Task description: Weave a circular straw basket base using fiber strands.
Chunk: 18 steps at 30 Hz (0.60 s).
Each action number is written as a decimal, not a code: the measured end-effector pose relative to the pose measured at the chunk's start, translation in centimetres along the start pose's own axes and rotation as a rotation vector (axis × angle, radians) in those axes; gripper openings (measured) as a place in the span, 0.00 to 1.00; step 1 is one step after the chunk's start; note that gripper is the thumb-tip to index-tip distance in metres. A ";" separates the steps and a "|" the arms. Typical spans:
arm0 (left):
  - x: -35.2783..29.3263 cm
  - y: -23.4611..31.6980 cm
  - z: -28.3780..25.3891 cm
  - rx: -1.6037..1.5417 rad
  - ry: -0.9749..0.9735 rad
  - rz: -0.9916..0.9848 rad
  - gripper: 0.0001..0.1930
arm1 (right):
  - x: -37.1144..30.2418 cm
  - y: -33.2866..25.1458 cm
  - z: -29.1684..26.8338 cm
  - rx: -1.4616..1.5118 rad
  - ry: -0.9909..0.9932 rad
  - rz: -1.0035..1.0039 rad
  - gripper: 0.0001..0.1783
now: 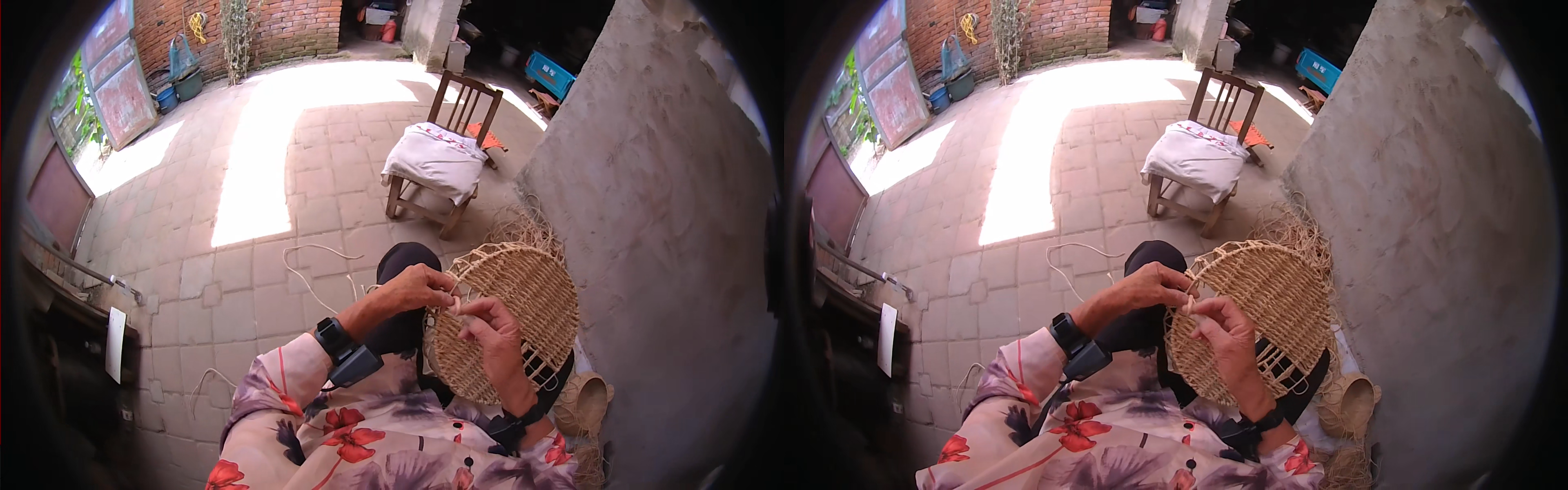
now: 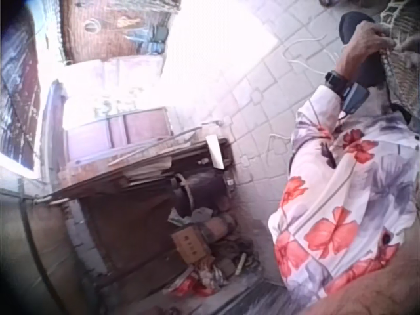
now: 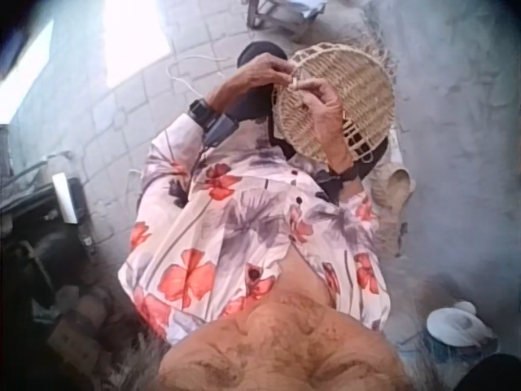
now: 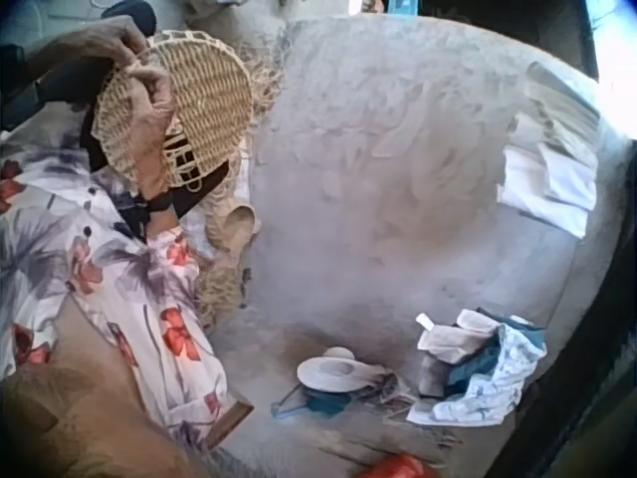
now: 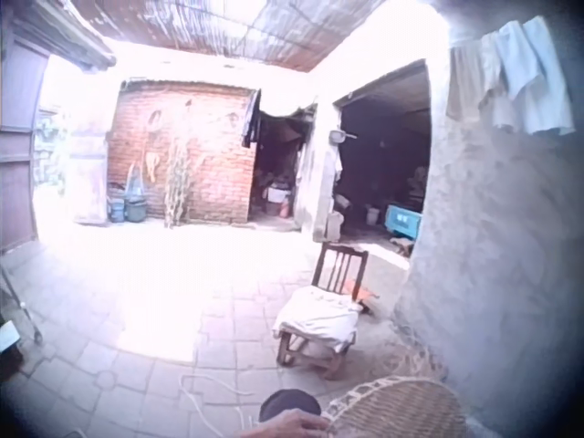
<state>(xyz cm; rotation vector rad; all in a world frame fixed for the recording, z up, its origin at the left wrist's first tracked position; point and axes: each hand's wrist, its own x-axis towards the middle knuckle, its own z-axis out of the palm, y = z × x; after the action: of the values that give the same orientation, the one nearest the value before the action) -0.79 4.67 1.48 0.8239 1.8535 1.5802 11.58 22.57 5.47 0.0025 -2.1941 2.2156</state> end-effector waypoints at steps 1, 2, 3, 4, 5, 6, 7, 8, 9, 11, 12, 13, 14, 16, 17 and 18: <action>-0.1 -0.2 0.0 0.007 -0.003 -0.004 0.13 | 0.1 -0.1 0.0 0.194 -0.098 0.124 0.07; -0.2 -0.3 0.1 0.021 0.008 -0.008 0.13 | 0.2 0.2 -0.3 0.201 -0.096 0.119 0.07; -0.3 -0.4 0.1 0.035 0.018 -0.012 0.13 | 0.3 0.7 -0.8 0.272 -0.129 0.146 0.09; -0.3 -0.4 0.0 0.043 0.014 -0.014 0.13 | 0.4 1.2 -1.3 0.343 -0.162 0.171 0.12; -0.4 -0.3 0.1 0.049 0.071 -0.031 0.13 | 0.3 1.7 -1.8 0.351 -0.155 0.169 0.12; -0.5 -0.3 0.2 0.054 0.127 -0.048 0.13 | 0.1 2.2 -2.3 0.095 -0.053 0.090 0.11; -0.7 -0.2 0.1 0.060 0.116 -0.051 0.13 | -0.2 2.4 -2.9 -0.160 0.051 0.013 0.10; -1.1 -0.1 -0.1 0.077 0.139 -0.101 0.14 | -0.5 2.6 -3.5 -0.152 0.057 0.015 0.10; -1.3 0.0 -0.2 0.096 0.162 -0.151 0.15 | -0.9 2.8 -4.2 -0.367 0.047 -0.073 0.10; -1.3 0.9 0.3 0.212 0.226 -0.114 0.13 | -1.7 2.1 -5.3 -0.530 -0.014 -0.062 0.13; -1.2 1.4 0.6 0.321 0.298 -0.069 0.12 | -2.0 2.1 -5.4 -0.525 -0.002 -0.059 0.13; -1.4 1.7 1.3 0.326 0.285 -0.069 0.12 | -2.3 2.2 -5.4 -0.419 0.022 -0.023 0.15; -1.7 1.8 2.2 0.404 0.490 0.062 0.10 | -2.6 2.3 -5.4 -0.312 0.049 0.008 0.17; -2.3 1.6 3.8 0.481 0.679 0.203 0.07 | -2.7 1.8 -6.0 -0.189 0.071 0.082 0.19; -2.7 1.3 4.6 0.570 0.609 0.336 0.06 | -2.6 1.6 -6.3 -0.073 0.067 0.156 0.20; -2.8 1.1 5.1 0.656 0.536 0.469 0.04 | -2.6 1.7 -6.4 -0.068 0.072 0.155 0.20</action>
<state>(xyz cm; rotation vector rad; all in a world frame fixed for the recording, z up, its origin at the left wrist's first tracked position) 4.99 5.98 1.90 1.2794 2.8089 1.5658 14.28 28.94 3.67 -0.2525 -2.3023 2.1753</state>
